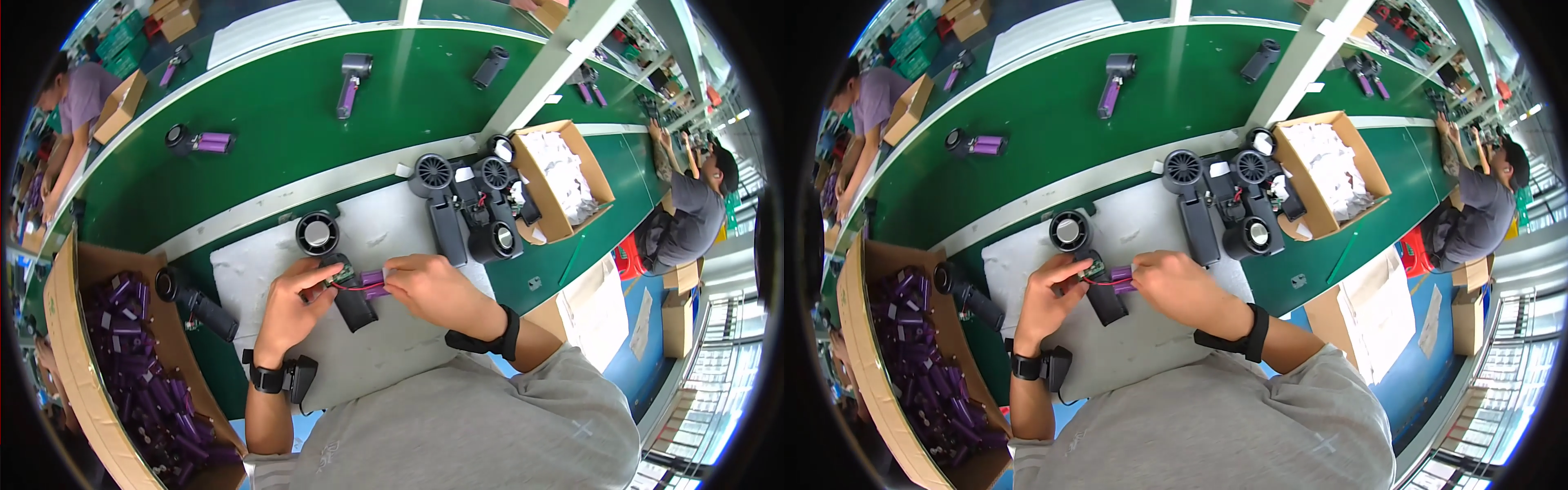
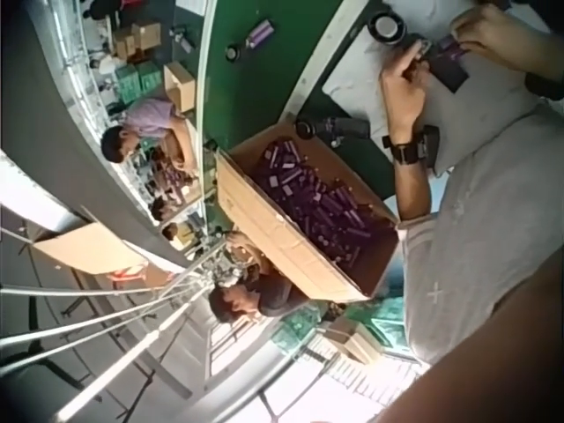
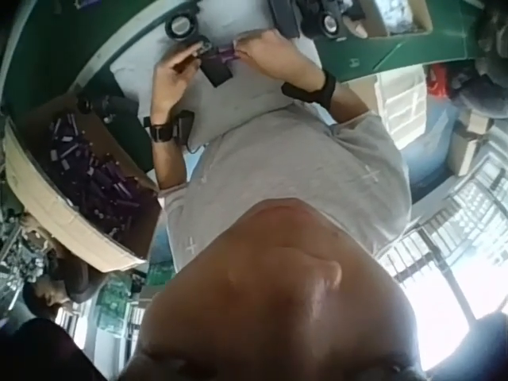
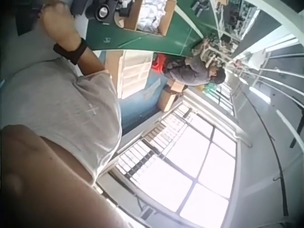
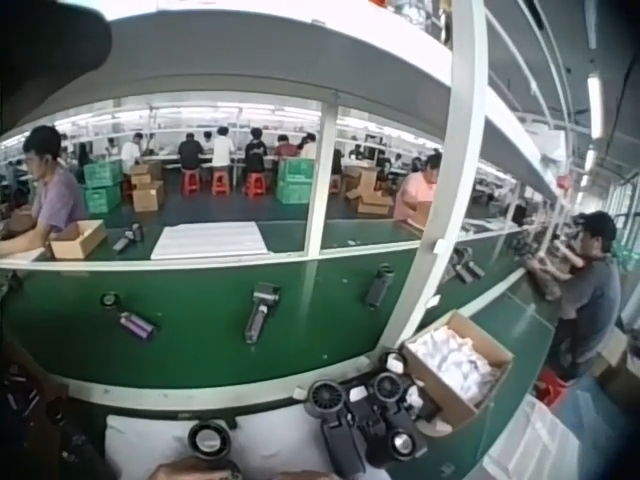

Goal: The person picks up a battery pack from a box, connects its wires to a circuit board on a handheld fan, and presses the battery pack into the handle. After fitting the battery pack, the person picks up a plastic cover and snaps it onto the handle.

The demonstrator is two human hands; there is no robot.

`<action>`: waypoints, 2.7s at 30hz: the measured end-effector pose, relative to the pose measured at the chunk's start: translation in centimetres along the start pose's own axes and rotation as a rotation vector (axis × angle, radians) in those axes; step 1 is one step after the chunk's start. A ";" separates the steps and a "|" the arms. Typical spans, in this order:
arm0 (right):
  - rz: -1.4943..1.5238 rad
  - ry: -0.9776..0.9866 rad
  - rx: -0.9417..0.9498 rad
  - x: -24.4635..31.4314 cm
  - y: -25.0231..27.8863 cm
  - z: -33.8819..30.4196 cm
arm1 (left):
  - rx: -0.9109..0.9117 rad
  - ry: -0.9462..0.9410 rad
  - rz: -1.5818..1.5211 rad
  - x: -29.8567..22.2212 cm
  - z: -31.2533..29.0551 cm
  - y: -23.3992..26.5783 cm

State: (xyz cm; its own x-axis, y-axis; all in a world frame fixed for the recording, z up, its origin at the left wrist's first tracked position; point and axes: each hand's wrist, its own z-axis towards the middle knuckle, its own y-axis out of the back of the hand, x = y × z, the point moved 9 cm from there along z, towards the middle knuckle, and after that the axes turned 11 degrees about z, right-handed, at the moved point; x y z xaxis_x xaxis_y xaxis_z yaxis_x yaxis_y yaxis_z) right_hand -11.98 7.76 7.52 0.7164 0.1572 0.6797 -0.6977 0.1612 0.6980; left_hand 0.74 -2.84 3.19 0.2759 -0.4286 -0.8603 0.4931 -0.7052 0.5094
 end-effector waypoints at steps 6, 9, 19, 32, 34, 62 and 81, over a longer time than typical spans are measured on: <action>-0.053 0.042 0.013 0.4 -0.7 -0.1 | -0.061 0.058 -0.005 1.1 0.0 -0.2; -0.060 0.024 -0.017 0.6 -0.6 0.0 | -0.074 0.067 -0.030 1.0 0.1 -0.3; 0.026 -0.062 -0.072 -0.7 0.2 -0.4 | -0.098 0.086 -0.037 1.4 0.1 -0.3; 0.033 -0.005 -0.025 -0.5 0.1 -0.4 | -0.104 0.086 -0.036 1.7 0.2 0.0; 0.025 0.004 -0.014 -0.4 0.1 -0.4 | -0.080 0.089 -0.044 1.7 0.1 -0.1; 0.186 -0.155 -0.195 -2.5 1.7 -1.0 | -0.106 0.069 -0.048 1.4 0.4 -0.3; 0.281 -0.262 -0.003 -1.7 6.9 -1.5 | -0.148 0.074 -0.046 0.8 0.3 0.2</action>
State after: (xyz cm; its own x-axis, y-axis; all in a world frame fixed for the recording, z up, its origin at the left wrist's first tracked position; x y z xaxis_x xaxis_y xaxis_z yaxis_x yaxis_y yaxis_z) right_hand -18.05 10.08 10.84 0.4724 -0.0582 0.8795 -0.8668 0.1502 0.4755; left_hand 0.80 -3.46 2.61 0.3075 -0.3510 -0.8844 0.6214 -0.6298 0.4660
